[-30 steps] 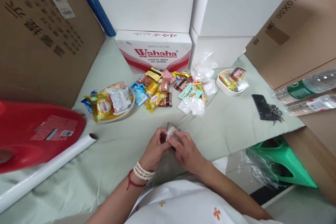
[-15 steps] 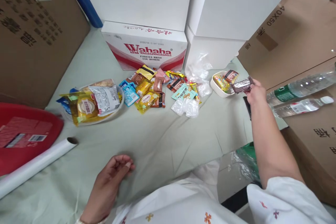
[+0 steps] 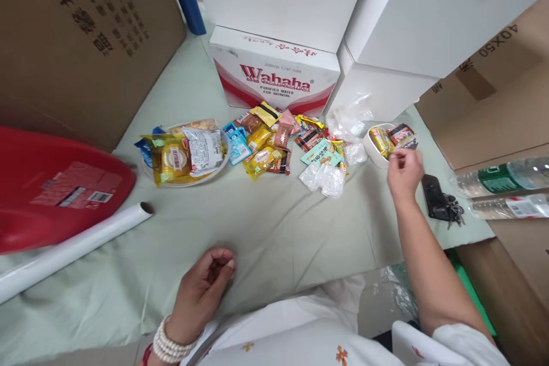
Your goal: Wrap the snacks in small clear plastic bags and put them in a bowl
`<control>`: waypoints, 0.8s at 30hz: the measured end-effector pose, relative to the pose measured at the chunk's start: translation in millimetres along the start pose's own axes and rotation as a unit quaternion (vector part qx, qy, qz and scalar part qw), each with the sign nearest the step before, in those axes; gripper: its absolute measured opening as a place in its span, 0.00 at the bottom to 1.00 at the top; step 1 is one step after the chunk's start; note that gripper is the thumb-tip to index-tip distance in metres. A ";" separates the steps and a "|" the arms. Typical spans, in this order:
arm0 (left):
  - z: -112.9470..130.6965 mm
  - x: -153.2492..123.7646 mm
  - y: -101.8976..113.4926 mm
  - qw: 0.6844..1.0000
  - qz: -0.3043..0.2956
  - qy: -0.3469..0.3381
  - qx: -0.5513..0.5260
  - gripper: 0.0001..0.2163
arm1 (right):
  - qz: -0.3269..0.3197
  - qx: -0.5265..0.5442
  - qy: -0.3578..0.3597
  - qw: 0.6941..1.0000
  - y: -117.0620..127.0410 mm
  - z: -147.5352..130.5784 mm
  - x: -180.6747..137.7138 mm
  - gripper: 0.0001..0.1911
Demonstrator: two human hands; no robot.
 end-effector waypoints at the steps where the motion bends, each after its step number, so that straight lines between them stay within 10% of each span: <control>1: 0.1 -0.1 -0.6 1.000 -0.001 -0.006 0.008 0.17 | -0.071 0.035 0.039 0.996 -9.9 -19.0 -13.6 0.06; 8: 9.8 0.3 -3.4 1.000 -0.008 -0.021 0.003 0.15 | -0.356 0.031 0.164 0.919 -82.4 -88.7 -85.9 0.08; 16: 25.5 -6.4 -2.7 0.999 -0.001 -0.015 -0.039 0.14 | -0.222 0.084 0.021 0.971 -53.2 -64.0 -72.5 0.12; 24: 43.8 -5.2 -15.4 0.992 -0.022 -0.114 0.045 0.10 | -0.288 0.007 0.191 0.938 -84.9 -135.8 -92.8 0.10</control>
Point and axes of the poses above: each hand's wrist, its own x-axis towards the middle knuckle, its own y-axis out of the back of the hand, z = x × y, the point moved 6 cm from there along x, towards the middle knuckle, and after that the axes turned 1 degree about y, right-handed, at the moved point
